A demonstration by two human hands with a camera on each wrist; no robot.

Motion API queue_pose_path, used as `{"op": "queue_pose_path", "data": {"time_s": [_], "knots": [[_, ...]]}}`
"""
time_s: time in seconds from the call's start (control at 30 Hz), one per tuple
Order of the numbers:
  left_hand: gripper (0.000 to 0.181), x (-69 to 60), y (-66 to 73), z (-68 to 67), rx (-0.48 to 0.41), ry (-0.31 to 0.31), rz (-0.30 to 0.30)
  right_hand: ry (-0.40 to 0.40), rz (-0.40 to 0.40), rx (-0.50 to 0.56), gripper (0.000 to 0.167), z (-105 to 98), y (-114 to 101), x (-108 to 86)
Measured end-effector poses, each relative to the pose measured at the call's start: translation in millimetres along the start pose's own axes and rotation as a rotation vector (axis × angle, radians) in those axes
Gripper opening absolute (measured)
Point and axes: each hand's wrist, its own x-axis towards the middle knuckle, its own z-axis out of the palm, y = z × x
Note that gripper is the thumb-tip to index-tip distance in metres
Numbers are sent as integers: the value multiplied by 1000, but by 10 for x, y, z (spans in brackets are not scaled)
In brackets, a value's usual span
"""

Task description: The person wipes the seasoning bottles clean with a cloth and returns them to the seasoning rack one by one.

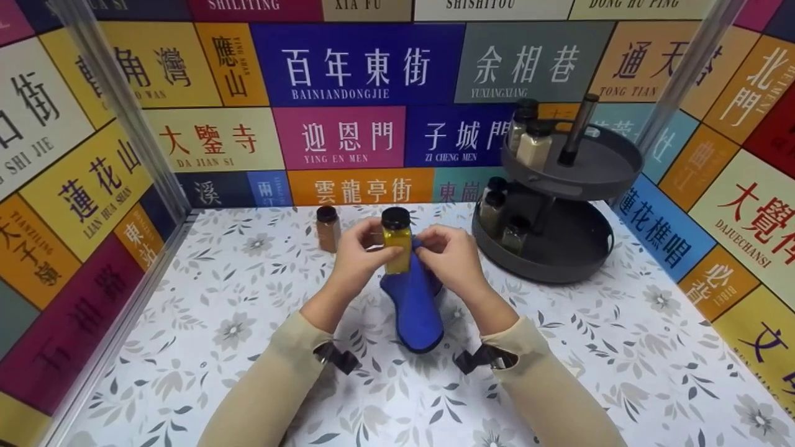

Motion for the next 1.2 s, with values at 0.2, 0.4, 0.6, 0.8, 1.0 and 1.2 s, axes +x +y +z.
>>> {"op": "queue_pose_path", "data": {"time_s": [0.2, 0.4, 0.6, 0.8, 1.0, 1.2], "knots": [[40, -1, 4, 5, 11, -7, -2, -3, 69, 22, 11, 6, -39, -19], [41, -39, -25, 57, 18, -31, -28, 90, 60, 181, 13, -66, -95, -25], [42, -40, -69, 94, 25, -41, -34, 174, 34, 385, 16, -131, -148, -18], [42, -36, -69, 118, 42, -51, -19, 233, -3, 446, 17, -146, -186, -13], [45, -27, -33, 83, 49, -29, -16, 172, 13, 349, 13, -68, -100, -11], [47, -4, 8, -5, 72, -4, 8, 36, 60, 121, 12, 86, 52, 7]]}}
